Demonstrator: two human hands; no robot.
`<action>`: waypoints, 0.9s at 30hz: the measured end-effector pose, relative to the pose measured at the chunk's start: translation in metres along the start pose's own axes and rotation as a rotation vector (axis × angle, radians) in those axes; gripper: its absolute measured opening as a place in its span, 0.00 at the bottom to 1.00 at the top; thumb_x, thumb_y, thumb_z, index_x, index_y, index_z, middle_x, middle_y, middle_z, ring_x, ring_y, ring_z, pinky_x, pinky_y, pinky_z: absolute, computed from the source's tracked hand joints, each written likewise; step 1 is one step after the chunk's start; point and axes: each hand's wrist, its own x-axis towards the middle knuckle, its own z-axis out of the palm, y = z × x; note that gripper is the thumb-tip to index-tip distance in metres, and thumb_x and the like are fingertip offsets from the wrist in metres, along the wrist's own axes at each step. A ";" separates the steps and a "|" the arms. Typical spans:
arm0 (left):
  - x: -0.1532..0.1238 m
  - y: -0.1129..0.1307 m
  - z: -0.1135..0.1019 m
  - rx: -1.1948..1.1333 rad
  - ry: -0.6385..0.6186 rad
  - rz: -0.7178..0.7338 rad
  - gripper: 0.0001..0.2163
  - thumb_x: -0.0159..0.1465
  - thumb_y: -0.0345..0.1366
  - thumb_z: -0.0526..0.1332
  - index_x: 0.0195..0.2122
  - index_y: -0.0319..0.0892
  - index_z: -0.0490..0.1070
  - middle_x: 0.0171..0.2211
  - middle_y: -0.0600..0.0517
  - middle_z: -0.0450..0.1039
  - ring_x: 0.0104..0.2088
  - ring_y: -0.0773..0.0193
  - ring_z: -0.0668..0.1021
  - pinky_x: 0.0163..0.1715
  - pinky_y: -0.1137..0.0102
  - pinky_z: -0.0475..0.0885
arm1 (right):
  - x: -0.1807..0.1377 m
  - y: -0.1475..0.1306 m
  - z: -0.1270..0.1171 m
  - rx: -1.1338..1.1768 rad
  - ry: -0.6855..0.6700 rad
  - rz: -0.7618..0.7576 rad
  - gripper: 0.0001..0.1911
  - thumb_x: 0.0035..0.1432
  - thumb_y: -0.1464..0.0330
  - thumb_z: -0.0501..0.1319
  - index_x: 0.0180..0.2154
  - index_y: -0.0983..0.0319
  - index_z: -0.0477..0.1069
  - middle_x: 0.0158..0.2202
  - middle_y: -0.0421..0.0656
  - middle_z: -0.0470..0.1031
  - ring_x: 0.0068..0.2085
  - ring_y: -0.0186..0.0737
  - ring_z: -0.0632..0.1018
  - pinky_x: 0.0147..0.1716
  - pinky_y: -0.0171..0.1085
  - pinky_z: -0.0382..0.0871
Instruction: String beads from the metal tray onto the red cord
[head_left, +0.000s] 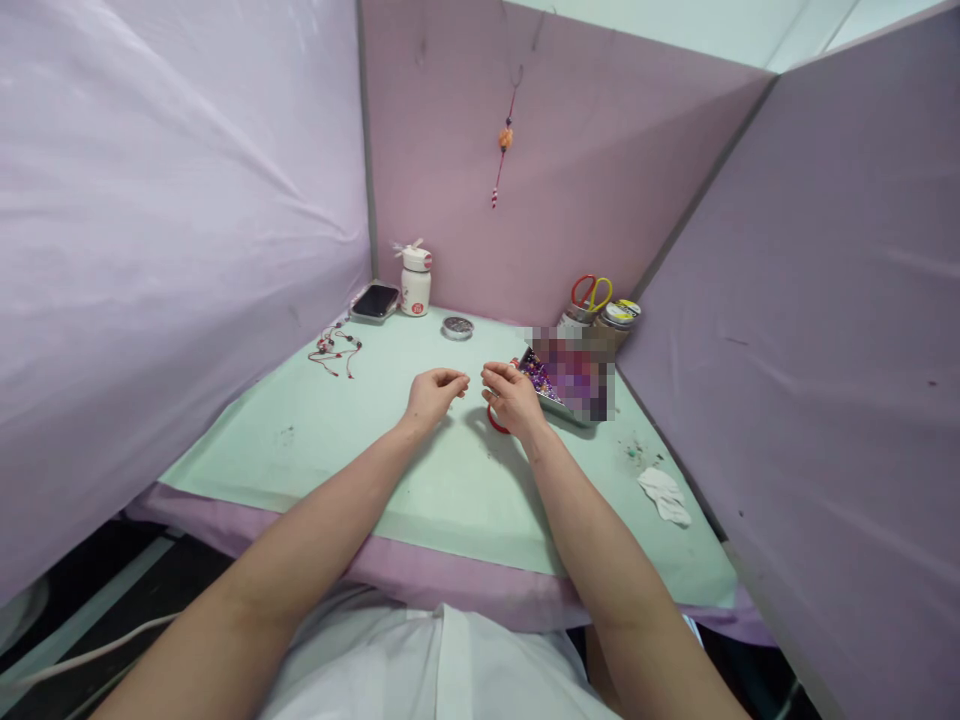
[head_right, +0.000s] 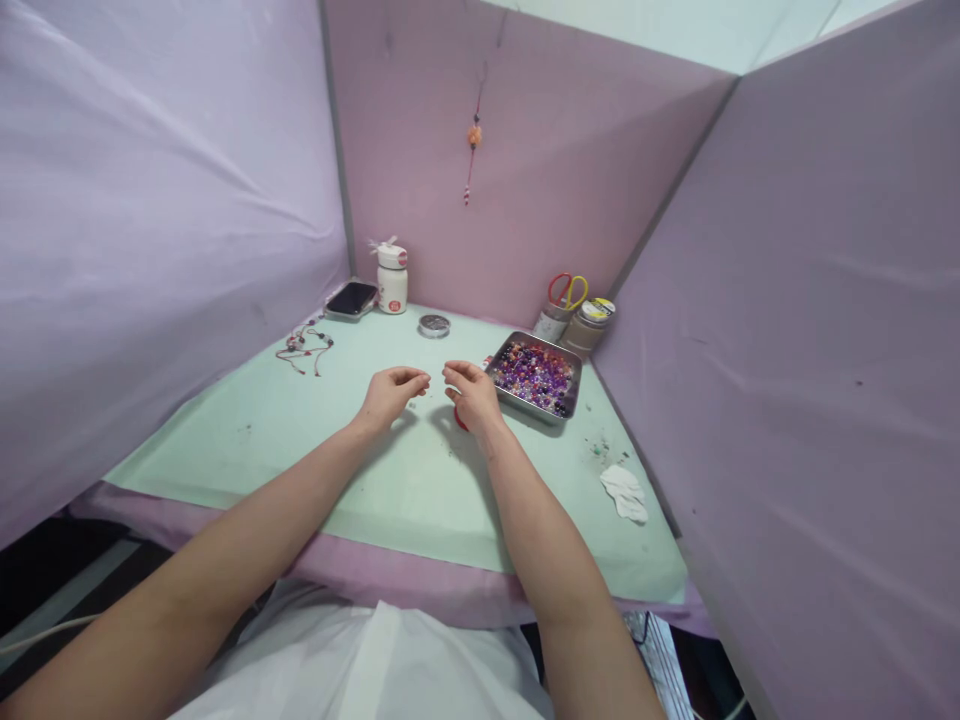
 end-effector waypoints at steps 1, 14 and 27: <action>0.000 0.000 0.000 0.000 -0.002 -0.001 0.12 0.50 0.42 0.64 0.28 0.38 0.75 0.23 0.49 0.74 0.27 0.63 0.75 0.28 0.70 0.68 | 0.000 0.000 0.000 -0.003 -0.003 0.003 0.14 0.36 0.65 0.71 0.29 0.58 0.74 0.30 0.36 0.70 0.32 0.31 0.69 0.33 0.34 0.63; -0.002 0.003 0.000 -0.003 0.002 -0.016 0.12 0.49 0.42 0.65 0.28 0.38 0.76 0.23 0.49 0.75 0.28 0.62 0.76 0.28 0.69 0.69 | 0.002 0.003 -0.002 -0.015 -0.029 0.016 0.15 0.35 0.64 0.72 0.30 0.58 0.74 0.31 0.37 0.72 0.32 0.31 0.69 0.33 0.34 0.63; -0.002 0.001 0.000 -0.008 0.003 -0.021 0.12 0.49 0.43 0.65 0.29 0.38 0.76 0.23 0.49 0.75 0.28 0.63 0.76 0.27 0.70 0.68 | 0.001 0.006 -0.002 -0.008 -0.059 0.026 0.14 0.37 0.64 0.72 0.30 0.58 0.74 0.29 0.36 0.72 0.32 0.31 0.70 0.33 0.34 0.63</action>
